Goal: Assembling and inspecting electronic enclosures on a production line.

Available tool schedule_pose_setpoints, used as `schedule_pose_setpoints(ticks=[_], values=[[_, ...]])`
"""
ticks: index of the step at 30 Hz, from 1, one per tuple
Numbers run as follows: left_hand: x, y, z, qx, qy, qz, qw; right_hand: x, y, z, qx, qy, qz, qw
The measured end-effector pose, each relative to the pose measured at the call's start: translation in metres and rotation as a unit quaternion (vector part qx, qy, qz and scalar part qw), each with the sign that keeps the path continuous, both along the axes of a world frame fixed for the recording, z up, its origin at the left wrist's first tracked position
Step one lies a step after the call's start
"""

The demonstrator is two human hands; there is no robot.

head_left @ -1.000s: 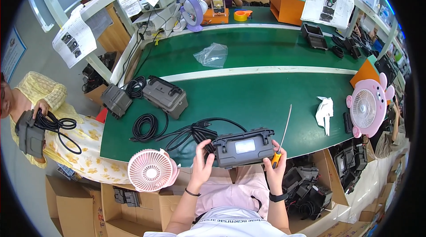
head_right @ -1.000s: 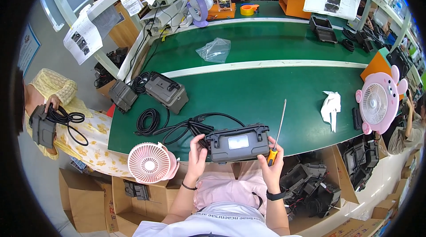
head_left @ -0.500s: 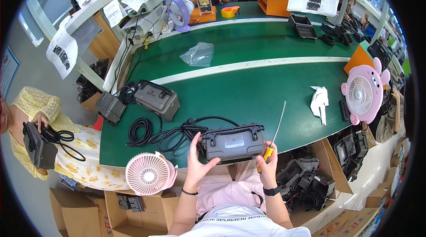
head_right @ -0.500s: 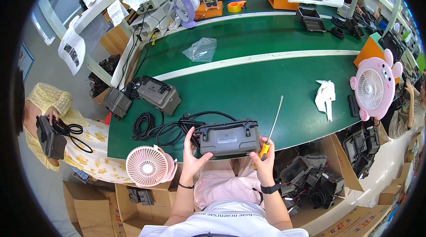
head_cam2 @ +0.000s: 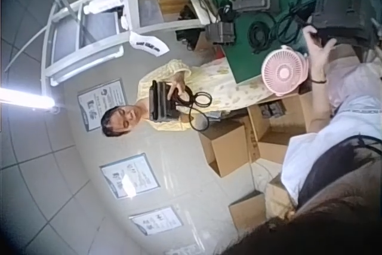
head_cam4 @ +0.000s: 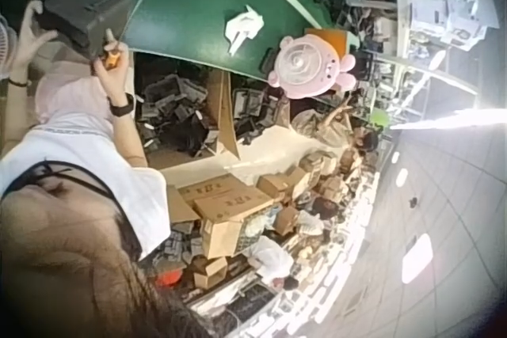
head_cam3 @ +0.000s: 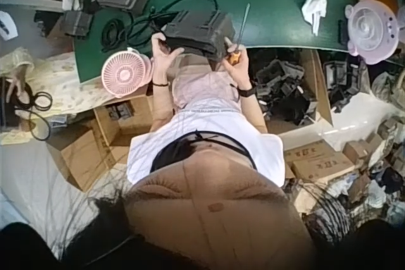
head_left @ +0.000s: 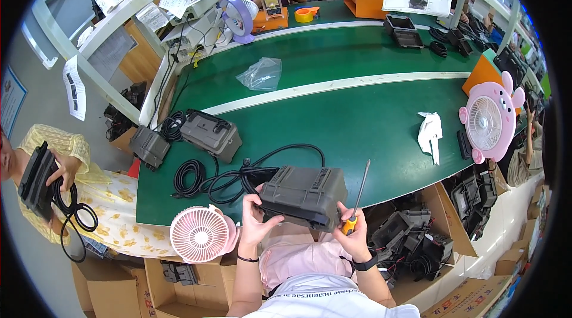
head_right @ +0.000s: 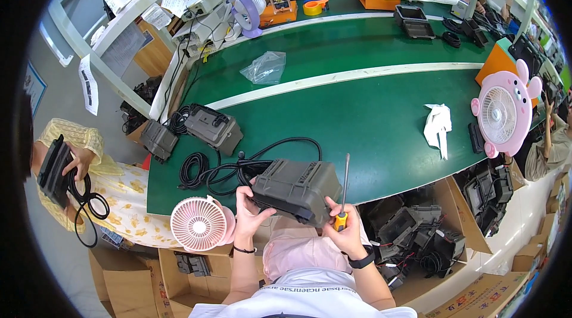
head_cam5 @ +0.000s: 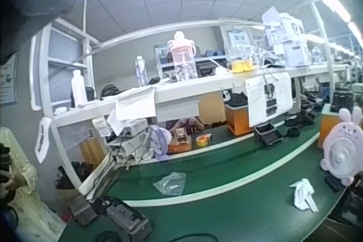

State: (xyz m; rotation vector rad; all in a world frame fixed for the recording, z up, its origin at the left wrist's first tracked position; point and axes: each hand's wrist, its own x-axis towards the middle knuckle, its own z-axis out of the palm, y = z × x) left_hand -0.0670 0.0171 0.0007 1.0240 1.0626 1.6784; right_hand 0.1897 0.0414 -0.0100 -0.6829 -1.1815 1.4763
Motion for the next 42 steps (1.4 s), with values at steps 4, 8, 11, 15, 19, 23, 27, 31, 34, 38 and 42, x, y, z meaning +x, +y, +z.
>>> schedule_pose_setpoints(ticks=[4, 8, 11, 15, 19, 23, 27, 31, 34, 38, 42], values=[[0.006, 0.007, -0.008, 0.034, 0.090, 0.019, 0.995, 0.009, 0.005, -0.011, -0.006, -0.020, -0.022, 1.000], [0.008, 0.009, -0.010, 0.035, 0.100, 0.032, 0.994, 0.010, 0.008, -0.015, 0.005, -0.039, -0.030, 0.999], [0.007, 0.012, -0.006, 0.028, 0.091, 0.045, 0.994, 0.008, 0.010, -0.012, 0.005, -0.026, -0.034, 0.999], [0.007, 0.017, 0.008, 0.033, 0.131, 0.072, 0.988, 0.008, 0.010, -0.003, -0.007, -0.065, -0.037, 0.997], [0.015, 0.018, 0.021, 0.002, 0.120, 0.097, 0.988, 0.015, 0.009, 0.004, -0.005, -0.078, -0.023, 0.997], [0.020, 0.020, 0.025, -0.019, 0.121, 0.081, 0.989, 0.017, 0.005, 0.010, -0.044, -0.004, -0.018, 0.999], [0.030, 0.023, 0.028, -0.034, 0.162, 0.108, 0.980, 0.020, 0.010, 0.016, -0.019, -0.057, -0.061, 0.996], [0.040, 0.028, 0.033, -0.057, 0.279, 0.145, 0.947, 0.022, 0.016, 0.017, 0.010, -0.088, -0.111, 0.990], [0.042, 0.028, 0.035, -0.059, 0.308, 0.150, 0.938, 0.018, 0.016, 0.015, 0.004, -0.085, -0.139, 0.987], [0.041, 0.024, 0.035, -0.048, 0.261, 0.081, 0.961, 0.014, 0.015, 0.012, -0.027, -0.087, -0.164, 0.982], [0.037, 0.017, 0.034, 0.007, 0.126, 0.026, 0.992, 0.014, 0.020, 0.011, -0.075, -0.088, -0.187, 0.976]])
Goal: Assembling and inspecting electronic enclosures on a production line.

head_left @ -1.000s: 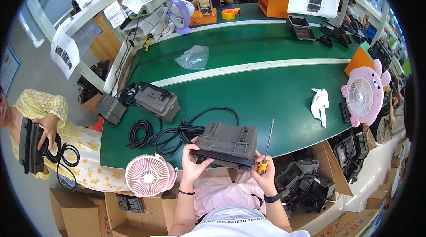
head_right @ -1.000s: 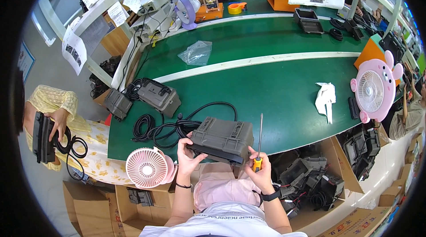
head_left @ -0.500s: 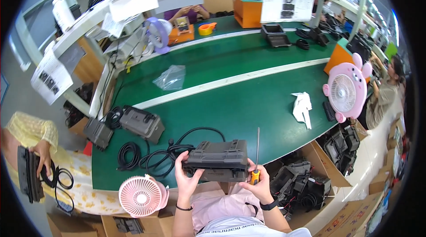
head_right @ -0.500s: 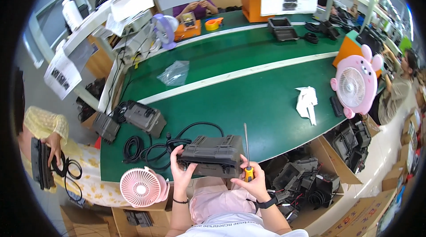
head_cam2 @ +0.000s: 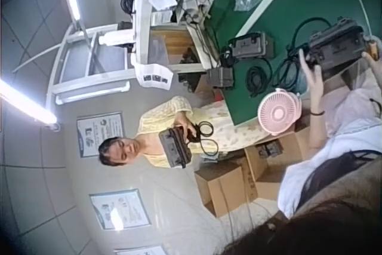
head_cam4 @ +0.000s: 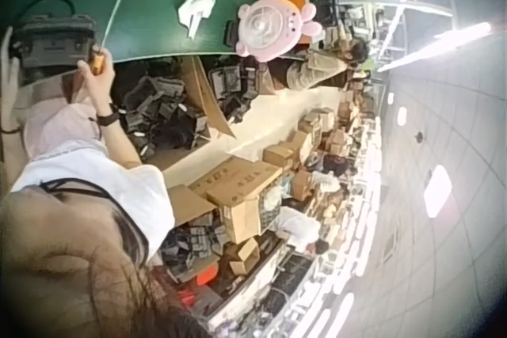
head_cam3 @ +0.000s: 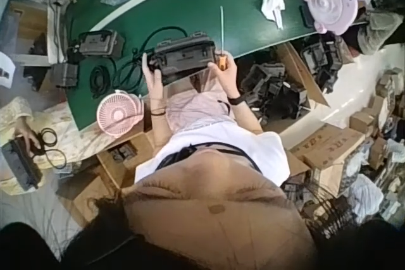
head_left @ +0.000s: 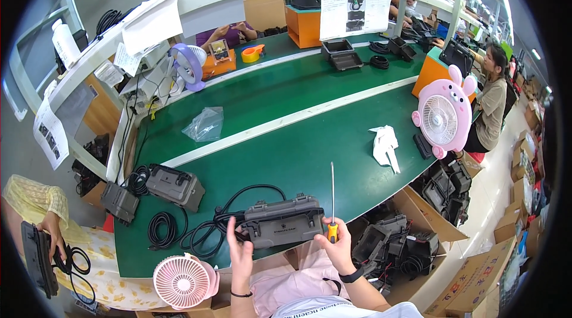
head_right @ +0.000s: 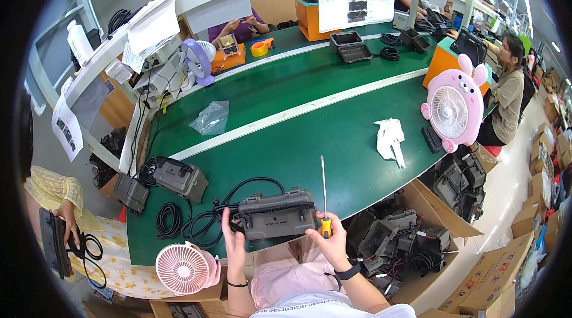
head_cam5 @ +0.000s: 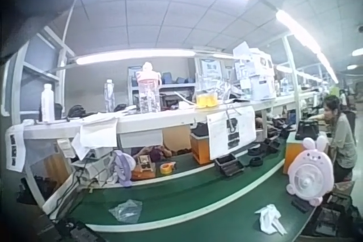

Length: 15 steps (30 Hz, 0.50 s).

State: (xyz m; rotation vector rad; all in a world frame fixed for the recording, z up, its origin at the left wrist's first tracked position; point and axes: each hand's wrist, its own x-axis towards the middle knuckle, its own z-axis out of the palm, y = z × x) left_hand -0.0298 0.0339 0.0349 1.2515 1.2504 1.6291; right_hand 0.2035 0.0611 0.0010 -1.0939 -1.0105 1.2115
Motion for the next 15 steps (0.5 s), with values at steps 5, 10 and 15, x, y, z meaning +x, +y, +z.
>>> schedule_pose_setpoints(ticks=[5, 10, 15], values=[[-0.012, -0.011, 0.002, -0.060, 0.044, 0.074, 0.994, -0.001, 0.013, -0.001, -0.008, 0.019, -0.026, 0.999], [-0.016, -0.017, 0.014, -0.085, 0.315, 0.231, 0.917, 0.000, 0.028, 0.001, -0.042, 0.089, -0.012, 0.995], [-0.033, 0.002, 0.032, 0.017, 0.484, 0.294, 0.824, 0.005, 0.039, 0.003, -0.069, 0.133, -0.043, 0.988]])
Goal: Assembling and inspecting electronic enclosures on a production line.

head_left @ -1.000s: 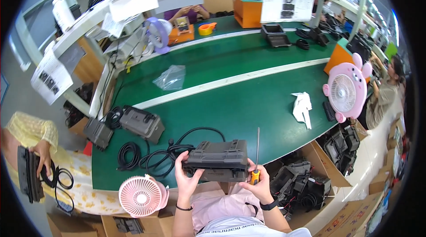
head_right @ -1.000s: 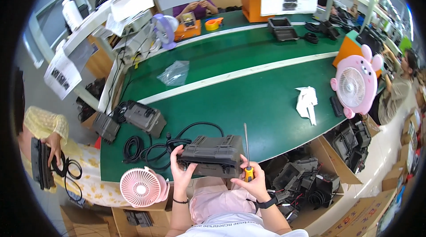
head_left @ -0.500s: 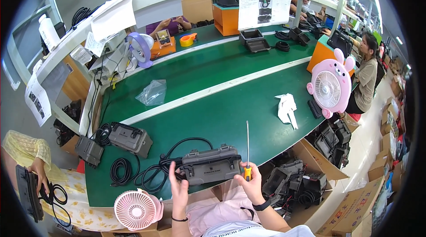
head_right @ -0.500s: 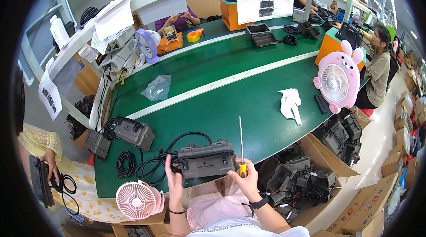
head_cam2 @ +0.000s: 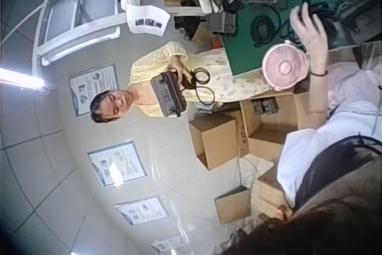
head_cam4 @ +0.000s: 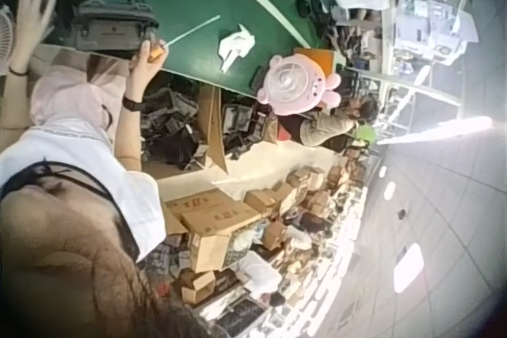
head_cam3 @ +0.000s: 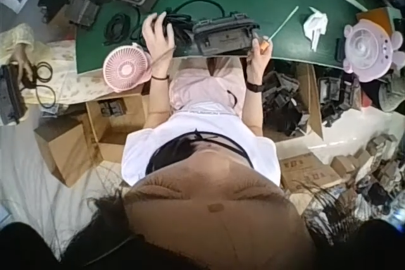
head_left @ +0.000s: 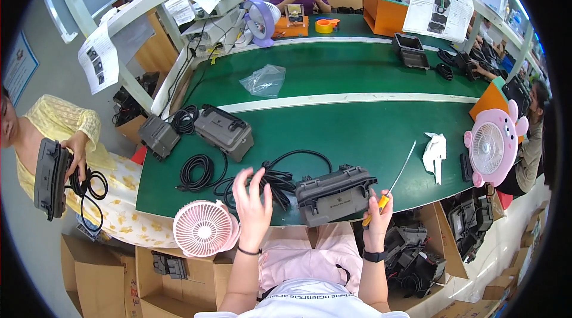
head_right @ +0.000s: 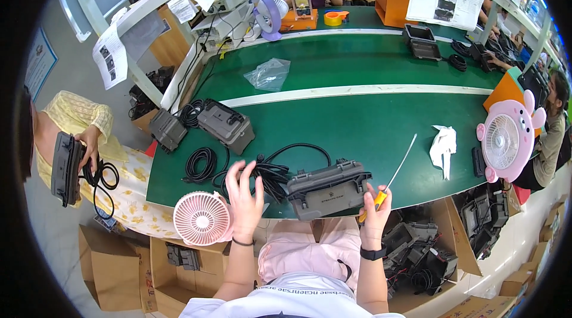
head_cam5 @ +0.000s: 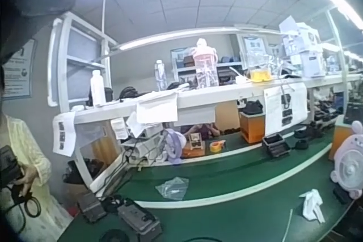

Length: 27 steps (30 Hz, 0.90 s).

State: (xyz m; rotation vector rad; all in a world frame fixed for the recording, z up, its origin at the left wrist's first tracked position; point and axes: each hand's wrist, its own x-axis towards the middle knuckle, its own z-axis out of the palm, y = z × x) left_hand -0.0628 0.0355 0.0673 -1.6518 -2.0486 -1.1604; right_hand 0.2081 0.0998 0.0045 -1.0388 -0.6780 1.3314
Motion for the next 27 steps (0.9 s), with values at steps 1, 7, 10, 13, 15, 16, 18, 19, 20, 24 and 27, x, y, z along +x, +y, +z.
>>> schedule_pose_setpoints(ticks=[1, 7, 10, 13, 15, 16, 18, 19, 20, 24, 27], values=[[-0.005, 0.006, 0.002, -0.014, 0.030, 0.015, 0.999, 0.002, 0.004, 0.000, 0.006, 0.016, 0.004, 1.000], [-0.016, 0.030, 0.007, -0.176, 0.104, 0.066, 0.977, 0.014, 0.034, -0.006, 0.043, 0.019, 0.011, 0.999], [-0.013, 0.025, 0.014, -0.172, 0.115, 0.068, 0.976, 0.020, 0.044, -0.018, 0.057, 0.053, -0.007, 0.997], [-0.011, 0.013, 0.025, -0.185, 0.054, 0.006, 0.981, 0.025, 0.053, -0.033, 0.076, 0.080, -0.044, 0.993], [-0.011, 0.004, 0.032, -0.197, 0.028, -0.035, 0.979, 0.028, 0.058, -0.041, 0.075, 0.069, -0.055, 0.993], [-0.013, 0.002, 0.036, -0.183, 0.006, -0.063, 0.981, 0.030, 0.057, -0.043, 0.092, 0.047, -0.043, 0.994], [-0.012, -0.001, 0.039, -0.178, -0.002, -0.075, 0.981, 0.031, 0.052, -0.043, 0.092, -0.007, -0.043, 0.995], [-0.011, -0.002, 0.040, -0.171, -0.009, -0.090, 0.981, 0.031, 0.049, -0.041, 0.086, -0.060, -0.055, 0.993], [-0.005, -0.001, 0.038, -0.147, -0.008, -0.084, 0.985, 0.030, 0.045, -0.037, 0.092, -0.063, -0.043, 0.993], [0.024, -0.001, 0.023, -0.064, 0.030, -0.105, 0.992, 0.012, 0.013, -0.019, 0.143, -0.077, -0.117, 0.980], [0.053, -0.002, 0.009, -0.024, 0.015, -0.145, 0.989, -0.008, -0.015, -0.005, 0.224, -0.204, -0.156, 0.940]])
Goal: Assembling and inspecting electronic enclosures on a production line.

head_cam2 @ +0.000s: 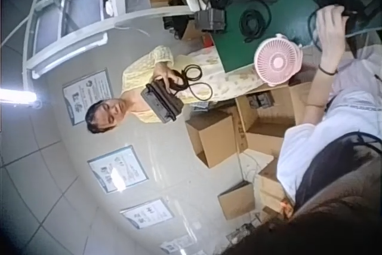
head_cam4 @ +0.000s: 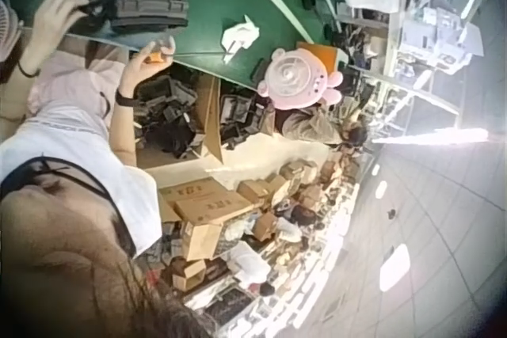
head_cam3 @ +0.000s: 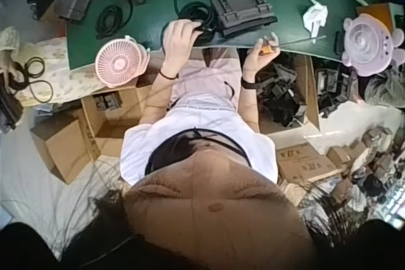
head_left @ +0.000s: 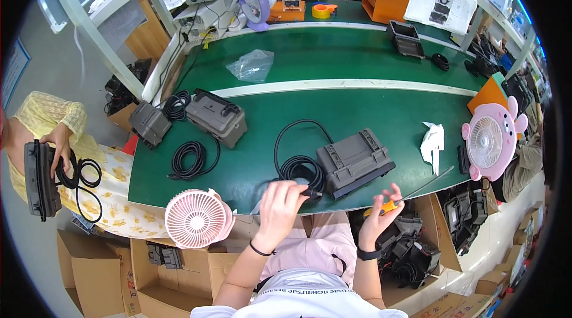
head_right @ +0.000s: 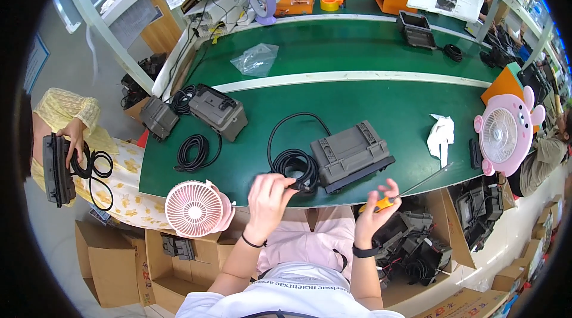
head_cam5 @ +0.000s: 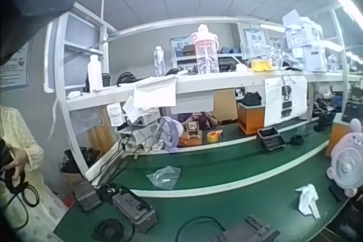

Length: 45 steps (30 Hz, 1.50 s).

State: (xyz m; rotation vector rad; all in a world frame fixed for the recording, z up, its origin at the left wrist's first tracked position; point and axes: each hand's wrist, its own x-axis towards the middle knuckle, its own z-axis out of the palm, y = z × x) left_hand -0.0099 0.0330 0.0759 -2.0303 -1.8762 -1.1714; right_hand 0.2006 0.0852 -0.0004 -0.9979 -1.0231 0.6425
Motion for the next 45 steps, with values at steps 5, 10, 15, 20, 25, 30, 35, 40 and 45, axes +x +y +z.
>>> schedule_pose_setpoints(ticks=[5, 10, 15, 20, 25, 30, 35, 40, 45], values=[[0.015, 0.001, -0.012, -0.026, 0.005, -0.033, 0.999, -0.022, -0.029, 0.022, -0.015, -0.064, 0.216, 0.974], [0.011, -0.006, -0.022, -0.076, -0.069, -0.073, 0.992, -0.037, -0.029, 0.030, -0.101, -0.189, 0.251, 0.944], [0.004, -0.018, -0.037, -0.129, -0.068, -0.117, 0.982, -0.047, -0.024, 0.020, -0.100, -0.145, 0.274, 0.946], [0.000, -0.019, -0.042, -0.093, 0.011, -0.096, 0.991, -0.039, -0.024, 0.011, -0.092, -0.201, 0.328, 0.919], [-0.002, -0.022, -0.041, -0.104, -0.014, -0.123, 0.987, -0.039, -0.033, 0.003, -0.091, -0.201, 0.314, 0.923], [-0.011, -0.022, -0.042, -0.087, 0.064, -0.154, 0.982, -0.041, -0.035, 0.004, -0.024, -0.275, 0.291, 0.916], [-0.015, -0.021, -0.043, -0.090, 0.096, -0.166, 0.977, -0.044, -0.034, 0.006, -0.122, -0.217, 0.291, 0.924], [-0.016, -0.018, -0.043, -0.103, 0.122, -0.174, 0.972, -0.041, -0.029, -0.003, -0.175, -0.183, 0.323, 0.912], [-0.017, -0.015, -0.045, -0.082, 0.153, -0.172, 0.970, -0.041, -0.032, -0.012, -0.212, -0.038, 0.345, 0.914]])
